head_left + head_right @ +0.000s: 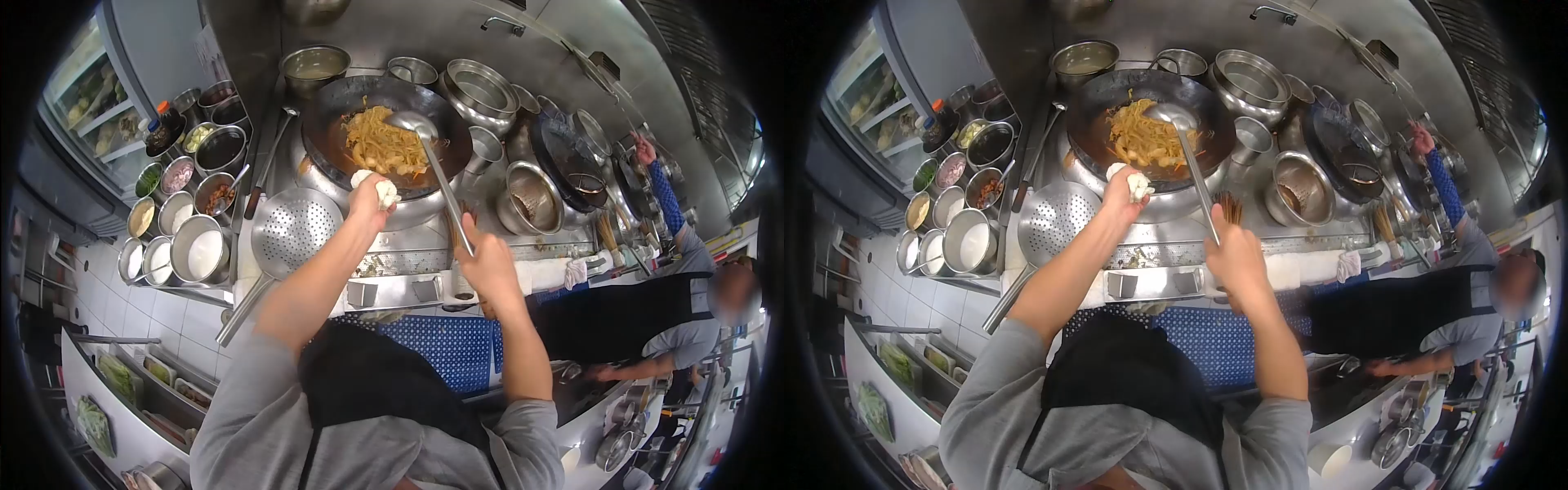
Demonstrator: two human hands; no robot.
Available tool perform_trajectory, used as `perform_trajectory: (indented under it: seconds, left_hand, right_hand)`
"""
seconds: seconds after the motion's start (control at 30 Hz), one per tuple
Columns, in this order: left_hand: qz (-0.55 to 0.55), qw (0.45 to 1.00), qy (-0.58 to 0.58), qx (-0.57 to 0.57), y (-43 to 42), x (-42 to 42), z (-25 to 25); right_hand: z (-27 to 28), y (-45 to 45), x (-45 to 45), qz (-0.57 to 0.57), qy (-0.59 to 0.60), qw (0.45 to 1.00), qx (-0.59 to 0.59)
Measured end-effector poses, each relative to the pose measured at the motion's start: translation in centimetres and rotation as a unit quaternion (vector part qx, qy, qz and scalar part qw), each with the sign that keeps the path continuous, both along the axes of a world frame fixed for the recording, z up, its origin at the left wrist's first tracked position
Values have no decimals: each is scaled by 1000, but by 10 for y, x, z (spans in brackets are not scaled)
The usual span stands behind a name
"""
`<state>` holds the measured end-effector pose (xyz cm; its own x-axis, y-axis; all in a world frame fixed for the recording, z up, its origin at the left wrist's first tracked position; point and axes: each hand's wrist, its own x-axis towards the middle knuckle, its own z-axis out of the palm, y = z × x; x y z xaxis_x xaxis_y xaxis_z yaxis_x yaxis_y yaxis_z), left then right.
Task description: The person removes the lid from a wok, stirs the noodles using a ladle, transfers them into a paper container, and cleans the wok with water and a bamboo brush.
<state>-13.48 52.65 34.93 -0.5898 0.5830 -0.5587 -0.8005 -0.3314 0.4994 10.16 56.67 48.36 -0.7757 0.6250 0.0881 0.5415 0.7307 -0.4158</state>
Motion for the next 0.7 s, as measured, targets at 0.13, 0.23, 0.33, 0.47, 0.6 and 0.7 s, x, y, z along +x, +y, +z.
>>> perform_trajectory:
  seconds: [0.13, 0.23, 0.33, 0.47, 0.6, 0.7]
  left_hand:
    - [-10, 1000, -2, 3, 12, -14, -30]
    - [-48, 999, 3, -6, 9, -17, -30]
    - [-126, 990, 47, -46, -1, -20, -23]
    - [-169, 979, 66, -92, -4, -19, -20]
    - [-167, 974, 78, -130, -6, -18, -12]
    - [-171, 970, 97, -143, -8, -16, -9]
  right_hand:
    - [-62, 11, -5, -6, -36, 998, 45]
    - [-120, 33, 21, -20, 272, 927, -258]
    - [-127, 25, 80, -104, 93, 831, -538]
    - [-282, 30, 140, -186, -63, 793, -577]
    - [-410, 65, 121, -330, 263, 634, -648]
    - [-434, 93, 81, -364, 383, 493, -691]
